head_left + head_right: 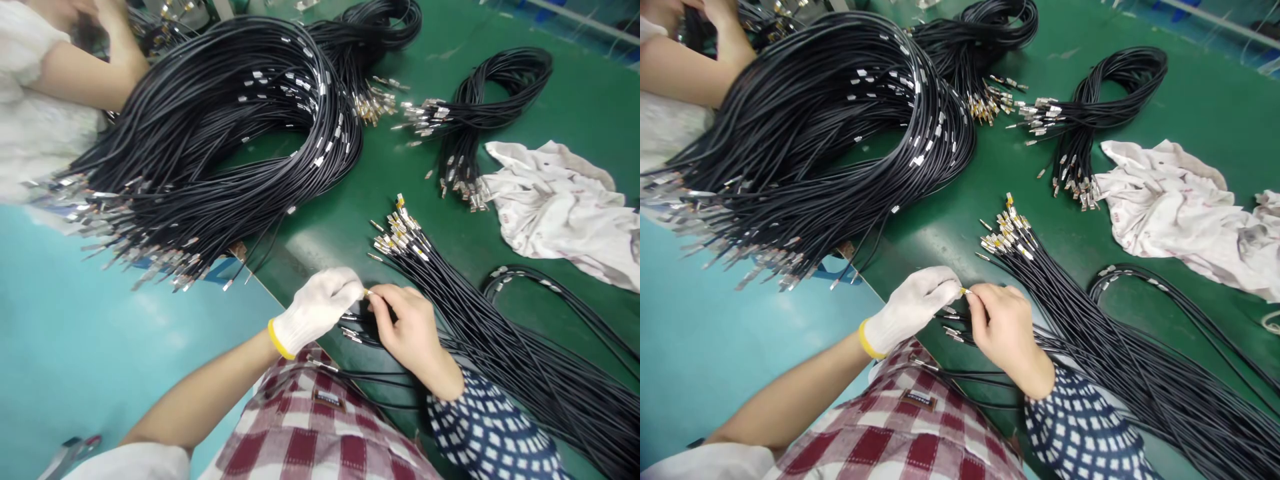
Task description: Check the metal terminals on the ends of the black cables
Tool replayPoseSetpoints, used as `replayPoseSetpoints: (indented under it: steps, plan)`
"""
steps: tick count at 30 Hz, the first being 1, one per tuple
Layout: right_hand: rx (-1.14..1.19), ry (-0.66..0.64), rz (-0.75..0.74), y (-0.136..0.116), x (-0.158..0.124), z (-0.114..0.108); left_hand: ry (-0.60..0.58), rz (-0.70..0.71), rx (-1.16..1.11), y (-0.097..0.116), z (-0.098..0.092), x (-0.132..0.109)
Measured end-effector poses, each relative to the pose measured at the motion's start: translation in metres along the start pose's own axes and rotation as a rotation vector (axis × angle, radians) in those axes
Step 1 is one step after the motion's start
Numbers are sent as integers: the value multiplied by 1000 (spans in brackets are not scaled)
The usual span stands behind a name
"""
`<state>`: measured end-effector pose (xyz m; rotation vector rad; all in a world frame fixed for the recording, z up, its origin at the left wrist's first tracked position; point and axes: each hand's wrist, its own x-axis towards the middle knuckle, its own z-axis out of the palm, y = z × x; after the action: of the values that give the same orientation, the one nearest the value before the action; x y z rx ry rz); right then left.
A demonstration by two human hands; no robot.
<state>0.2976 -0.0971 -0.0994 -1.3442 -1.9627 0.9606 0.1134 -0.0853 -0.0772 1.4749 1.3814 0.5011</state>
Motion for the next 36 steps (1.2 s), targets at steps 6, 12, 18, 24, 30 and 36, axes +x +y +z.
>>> replayPoseSetpoints:
  steps: [6, 12, 18, 24, 30, 36]
  plan:
    - [394, -139, 145, 2, 1, 2, -24, 22, -4, -3, -1, 2]
    - [308, -112, 104, 1, 3, 2, -86, 57, 16, -8, -3, 3]
    - [409, -179, 150, 4, 3, -1, -101, 6, -29, -5, -4, 4]
    - [496, -209, 173, 6, 4, -6, -107, -28, -113, -2, -1, 7]
    - [438, -164, 167, 5, 3, -7, -107, -32, -139, 2, -2, 8]
    - [393, -112, 167, 4, 1, -4, -122, 9, -130, 4, -2, 7]
